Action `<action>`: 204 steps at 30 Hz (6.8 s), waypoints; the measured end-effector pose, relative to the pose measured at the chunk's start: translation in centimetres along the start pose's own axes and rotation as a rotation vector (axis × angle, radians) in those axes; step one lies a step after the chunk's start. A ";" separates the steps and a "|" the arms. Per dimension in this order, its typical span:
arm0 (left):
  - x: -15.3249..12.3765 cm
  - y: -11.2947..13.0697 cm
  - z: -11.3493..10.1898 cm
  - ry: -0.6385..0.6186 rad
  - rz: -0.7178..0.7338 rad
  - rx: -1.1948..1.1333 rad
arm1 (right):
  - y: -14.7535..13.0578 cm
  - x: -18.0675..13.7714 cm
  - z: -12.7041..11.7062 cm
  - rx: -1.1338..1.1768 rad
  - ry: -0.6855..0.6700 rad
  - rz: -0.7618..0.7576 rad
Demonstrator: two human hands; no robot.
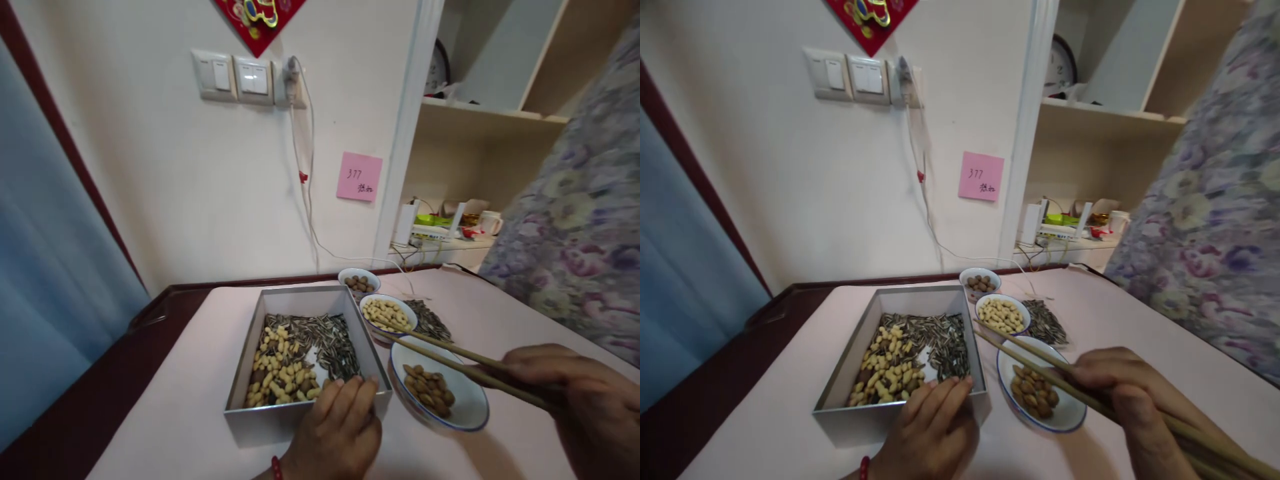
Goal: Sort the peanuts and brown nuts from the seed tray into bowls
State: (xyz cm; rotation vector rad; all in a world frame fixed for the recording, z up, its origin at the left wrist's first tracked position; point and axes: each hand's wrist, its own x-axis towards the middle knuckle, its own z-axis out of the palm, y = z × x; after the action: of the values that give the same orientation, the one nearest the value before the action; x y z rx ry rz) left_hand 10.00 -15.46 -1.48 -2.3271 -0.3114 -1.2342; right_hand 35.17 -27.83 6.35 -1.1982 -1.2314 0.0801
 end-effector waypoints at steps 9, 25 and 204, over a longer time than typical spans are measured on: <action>0.3 0.3 0.7 0.059 -0.026 0.049 | -5.1 3.2 11.9 -0.011 -0.579 -0.083; 1.7 0.3 1.5 0.223 -0.085 0.004 | -4.0 3.9 18.1 -0.046 -0.879 0.120; 0.7 0.8 3.2 0.338 -0.143 0.119 | -5.1 9.3 8.7 -0.116 -0.183 -0.042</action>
State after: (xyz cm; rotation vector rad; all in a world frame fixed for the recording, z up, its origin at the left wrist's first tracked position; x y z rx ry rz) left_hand 13.04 -14.53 -2.64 -1.9821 -0.4256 -1.6031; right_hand 29.78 -18.62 15.02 -1.2868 -1.4366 0.0893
